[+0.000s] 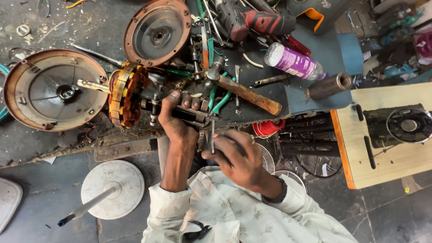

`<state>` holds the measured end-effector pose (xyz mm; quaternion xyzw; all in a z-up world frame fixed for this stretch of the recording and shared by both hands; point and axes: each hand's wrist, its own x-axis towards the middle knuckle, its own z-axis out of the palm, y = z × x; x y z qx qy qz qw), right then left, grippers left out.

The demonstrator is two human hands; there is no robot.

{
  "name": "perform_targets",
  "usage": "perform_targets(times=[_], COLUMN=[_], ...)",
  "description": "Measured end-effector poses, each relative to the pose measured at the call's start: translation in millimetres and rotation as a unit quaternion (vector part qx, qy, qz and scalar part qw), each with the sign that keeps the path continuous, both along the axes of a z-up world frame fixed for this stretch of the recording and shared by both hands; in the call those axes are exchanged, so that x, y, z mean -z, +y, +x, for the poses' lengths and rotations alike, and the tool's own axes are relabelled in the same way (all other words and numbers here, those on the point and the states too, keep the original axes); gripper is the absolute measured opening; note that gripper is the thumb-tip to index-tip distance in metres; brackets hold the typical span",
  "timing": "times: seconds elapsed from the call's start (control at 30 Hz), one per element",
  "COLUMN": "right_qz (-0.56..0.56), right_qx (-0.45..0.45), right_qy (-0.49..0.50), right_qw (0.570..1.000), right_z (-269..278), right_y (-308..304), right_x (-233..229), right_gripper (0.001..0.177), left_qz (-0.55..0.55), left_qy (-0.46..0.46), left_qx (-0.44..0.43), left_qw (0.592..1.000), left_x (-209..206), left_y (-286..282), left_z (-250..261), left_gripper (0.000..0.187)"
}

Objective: The person disassembles a motor rotor assembly on a workbench. They use a hammer to tap the housing, a screwdriver to pry components, and pliers to remove parts, exposing the copper windings. The person then uses a caliper to measure a shaft and handles a small metal ring.

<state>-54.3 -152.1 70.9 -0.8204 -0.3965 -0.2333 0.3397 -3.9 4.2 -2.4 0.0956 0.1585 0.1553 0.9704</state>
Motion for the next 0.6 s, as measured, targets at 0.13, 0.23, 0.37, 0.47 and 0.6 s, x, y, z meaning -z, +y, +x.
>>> perform_targets(times=[0.13,0.23,0.37,0.47,0.6], right_qz=[-0.010,0.127,0.182,0.156,0.247], right_qx=[-0.039,0.094,0.084,0.058,-0.077], right_qy=[-0.046,0.146,0.348,0.376,0.649], right_qw=[0.998,0.977,0.916,0.911,0.715], right_z=[15.0,40.0,83.5,61.2,-8.7], right_y=[0.9,-0.9,-2.6,-2.9,-16.7], right_x=[-8.2,-12.8,18.8,56.6,65.5], right_gripper=[0.021,0.017,0.020,0.017,0.024], left_qz=[-0.045,-0.042,-0.028,-0.060,-0.043], left_qy=[-0.037,-0.068,-0.081,-0.108,-0.128], left_qx=[0.033,0.045,0.056,0.054,0.026], left_qw=[0.998,0.996,0.995,0.991,0.990], left_x=[-2.8,-5.1,-9.5,-16.4,-19.5], left_y=[0.2,-6.0,-10.2,-6.3,4.4], left_z=[-2.8,-9.0,-20.7,-15.7,3.8], left_gripper=[0.021,0.022,0.022,0.023,0.022])
